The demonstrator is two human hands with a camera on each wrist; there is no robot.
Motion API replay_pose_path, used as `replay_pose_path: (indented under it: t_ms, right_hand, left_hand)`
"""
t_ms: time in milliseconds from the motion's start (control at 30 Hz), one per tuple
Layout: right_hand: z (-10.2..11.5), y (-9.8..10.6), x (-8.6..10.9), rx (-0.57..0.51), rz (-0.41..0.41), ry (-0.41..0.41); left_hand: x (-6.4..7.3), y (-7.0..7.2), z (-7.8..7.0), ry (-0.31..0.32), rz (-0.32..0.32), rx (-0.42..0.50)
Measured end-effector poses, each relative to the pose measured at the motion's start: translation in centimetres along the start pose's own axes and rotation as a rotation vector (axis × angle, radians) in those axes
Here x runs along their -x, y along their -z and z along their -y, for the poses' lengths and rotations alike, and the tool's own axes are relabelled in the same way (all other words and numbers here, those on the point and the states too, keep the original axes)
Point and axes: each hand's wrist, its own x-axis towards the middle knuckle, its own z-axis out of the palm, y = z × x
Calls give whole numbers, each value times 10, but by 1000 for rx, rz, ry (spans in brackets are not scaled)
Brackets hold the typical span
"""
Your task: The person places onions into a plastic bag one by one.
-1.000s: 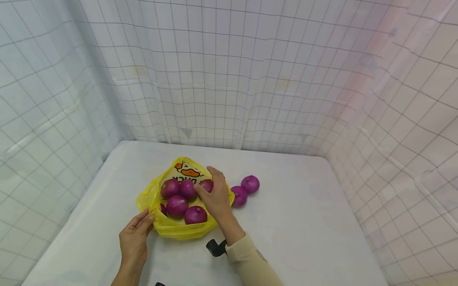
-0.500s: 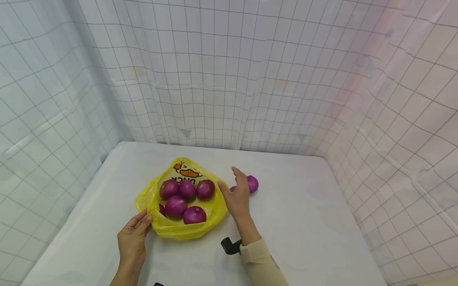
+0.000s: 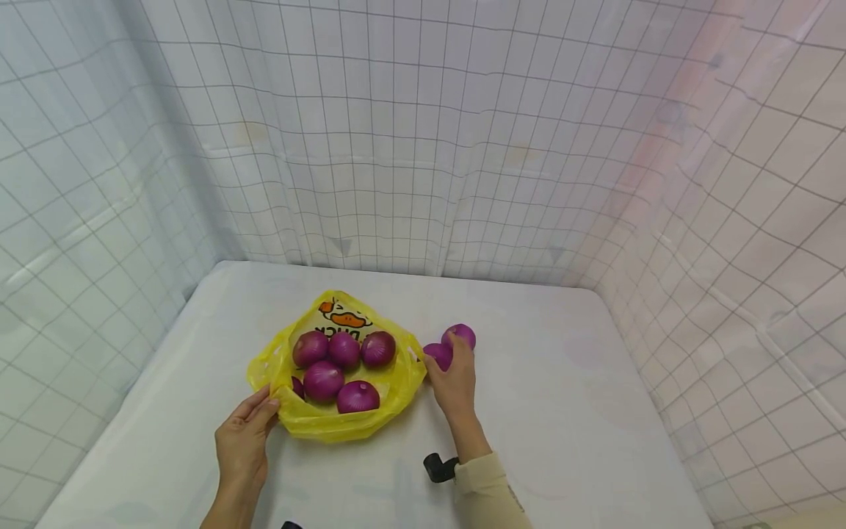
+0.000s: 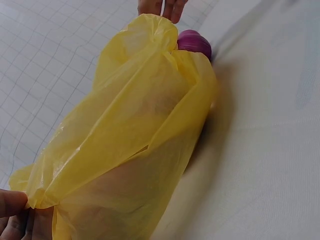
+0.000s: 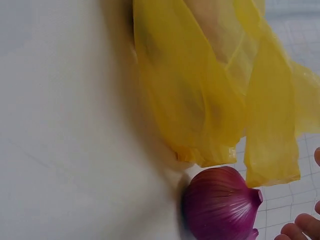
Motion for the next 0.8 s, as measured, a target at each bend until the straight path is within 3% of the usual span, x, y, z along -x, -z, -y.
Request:
replay_pose_path:
  t_ms: [467, 800]
  right_hand:
    - [-13, -12, 2, 76, 70, -80]
    - [-23, -15, 3, 64, 3, 18]
  left_hand:
    - [-1, 1, 1, 0, 4, 29]
    - [-2, 3, 3, -6, 12, 28]
